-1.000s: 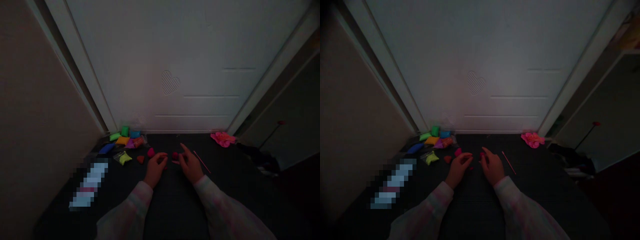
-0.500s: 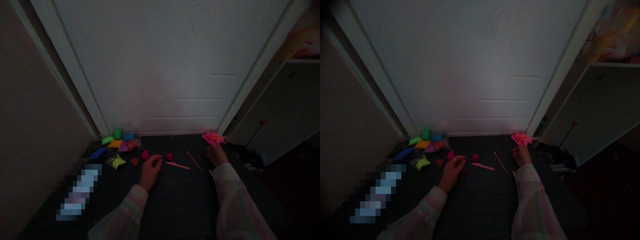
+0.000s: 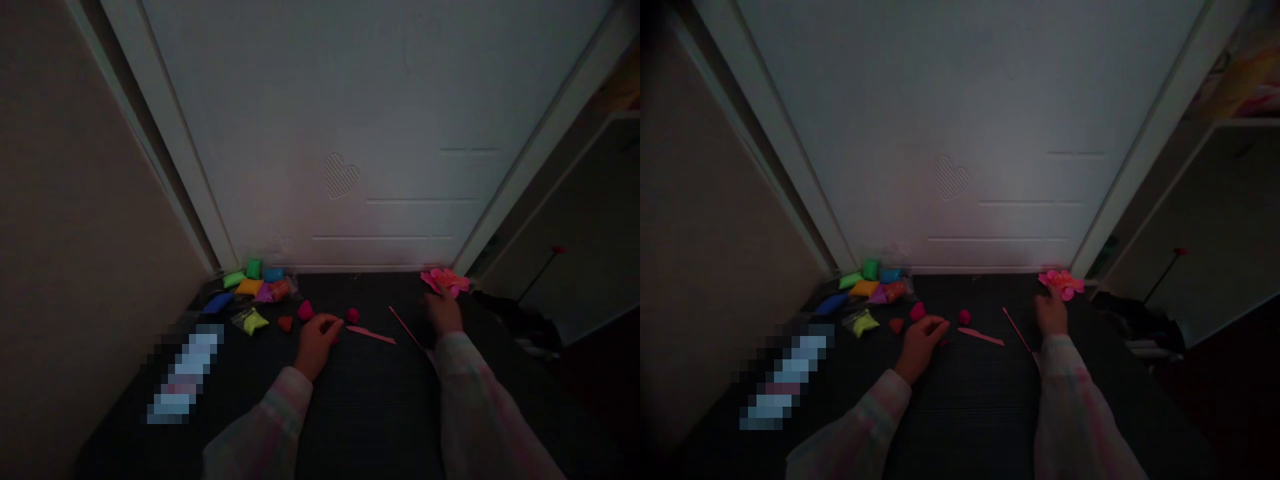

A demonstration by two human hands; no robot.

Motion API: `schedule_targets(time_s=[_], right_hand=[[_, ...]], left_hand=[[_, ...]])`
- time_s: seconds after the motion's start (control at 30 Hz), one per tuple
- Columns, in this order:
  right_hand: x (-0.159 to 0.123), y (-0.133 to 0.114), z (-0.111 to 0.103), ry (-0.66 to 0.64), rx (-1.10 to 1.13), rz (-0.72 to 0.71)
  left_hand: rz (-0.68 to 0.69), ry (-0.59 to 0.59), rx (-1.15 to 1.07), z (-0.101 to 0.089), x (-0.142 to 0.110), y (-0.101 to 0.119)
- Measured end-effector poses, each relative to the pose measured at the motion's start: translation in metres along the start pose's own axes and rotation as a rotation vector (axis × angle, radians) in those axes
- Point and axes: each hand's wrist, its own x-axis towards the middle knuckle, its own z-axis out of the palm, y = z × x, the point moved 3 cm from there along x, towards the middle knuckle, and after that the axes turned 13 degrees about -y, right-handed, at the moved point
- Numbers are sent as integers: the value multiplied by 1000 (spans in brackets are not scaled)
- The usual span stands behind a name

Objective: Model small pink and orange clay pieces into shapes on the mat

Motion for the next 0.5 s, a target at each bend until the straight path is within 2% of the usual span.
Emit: schedule_targets(time_s=[0.07, 0.13, 0.27, 0.33, 0.4, 0.5], right_hand=[[-15, -19, 5, 40, -17, -68], [-33, -38, 17, 6, -26, -165], [-75, -74, 54, -192, -98, -609], [-93, -84, 73, -272, -103, -768], [-105, -88, 87, -300, -99, -841], [-111, -90, 99, -269, -98, -860]], left_hand=[[-19, 3, -40, -2, 1, 0], [-42, -5, -130, -4, 2, -2], [-75, -53, -438, -4, 5, -7], [-80, -95, -516, -1, 5, -8], [-77, -160, -572, 2, 4, -6], [-56, -243, -718, 5, 2, -4]])
